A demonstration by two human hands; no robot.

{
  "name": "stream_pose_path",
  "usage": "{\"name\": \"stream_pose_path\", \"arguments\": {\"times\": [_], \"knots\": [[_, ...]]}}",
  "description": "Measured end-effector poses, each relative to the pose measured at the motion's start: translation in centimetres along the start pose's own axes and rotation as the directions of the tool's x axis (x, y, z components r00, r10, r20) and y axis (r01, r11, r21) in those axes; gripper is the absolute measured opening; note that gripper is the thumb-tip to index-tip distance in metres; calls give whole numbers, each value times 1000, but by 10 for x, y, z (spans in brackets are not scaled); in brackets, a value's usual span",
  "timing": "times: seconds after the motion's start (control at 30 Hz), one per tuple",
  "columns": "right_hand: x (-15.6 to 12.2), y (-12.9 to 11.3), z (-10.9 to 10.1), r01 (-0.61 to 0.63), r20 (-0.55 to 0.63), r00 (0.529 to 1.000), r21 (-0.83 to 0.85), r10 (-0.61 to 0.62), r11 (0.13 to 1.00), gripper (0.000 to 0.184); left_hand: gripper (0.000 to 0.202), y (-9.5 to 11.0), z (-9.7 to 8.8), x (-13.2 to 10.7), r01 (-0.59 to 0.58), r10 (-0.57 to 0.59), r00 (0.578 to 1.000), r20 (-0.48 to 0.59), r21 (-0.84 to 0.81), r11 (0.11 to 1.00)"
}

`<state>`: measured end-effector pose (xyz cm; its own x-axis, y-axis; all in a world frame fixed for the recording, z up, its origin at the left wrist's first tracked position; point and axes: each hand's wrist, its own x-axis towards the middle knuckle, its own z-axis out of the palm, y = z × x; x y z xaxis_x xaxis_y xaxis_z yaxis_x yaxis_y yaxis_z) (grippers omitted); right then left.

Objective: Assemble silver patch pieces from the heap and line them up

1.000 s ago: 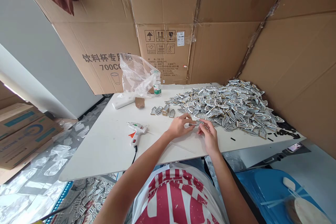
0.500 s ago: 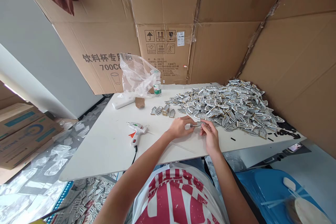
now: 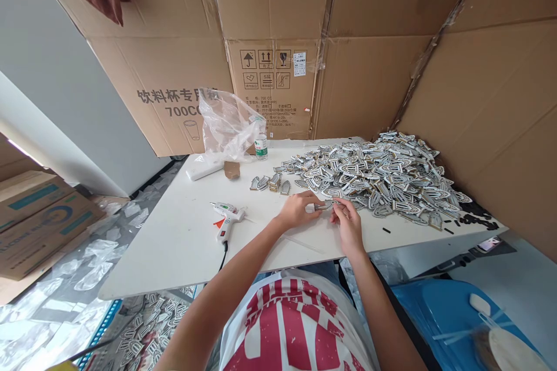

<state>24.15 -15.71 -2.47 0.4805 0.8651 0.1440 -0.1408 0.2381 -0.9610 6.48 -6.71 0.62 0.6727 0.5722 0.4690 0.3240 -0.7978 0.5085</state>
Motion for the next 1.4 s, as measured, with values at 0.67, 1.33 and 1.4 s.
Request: {"name": "stream_pose_path", "arguments": {"times": [0.67, 1.33, 1.4], "knots": [[-2, -1, 3, 14, 7, 1000, 16, -14, 1000, 36, 17, -21, -29, 3, 645, -562, 762, -323, 452, 616], [-4, -4, 4, 10, 42, 999, -2, -9, 1000, 35, 18, -22, -29, 3, 628, -559, 776, -292, 438, 643], [-3, -2, 3, 15, 34, 999, -13, -14, 1000, 35, 18, -21, -29, 3, 629, -559, 776, -293, 432, 647]]}}
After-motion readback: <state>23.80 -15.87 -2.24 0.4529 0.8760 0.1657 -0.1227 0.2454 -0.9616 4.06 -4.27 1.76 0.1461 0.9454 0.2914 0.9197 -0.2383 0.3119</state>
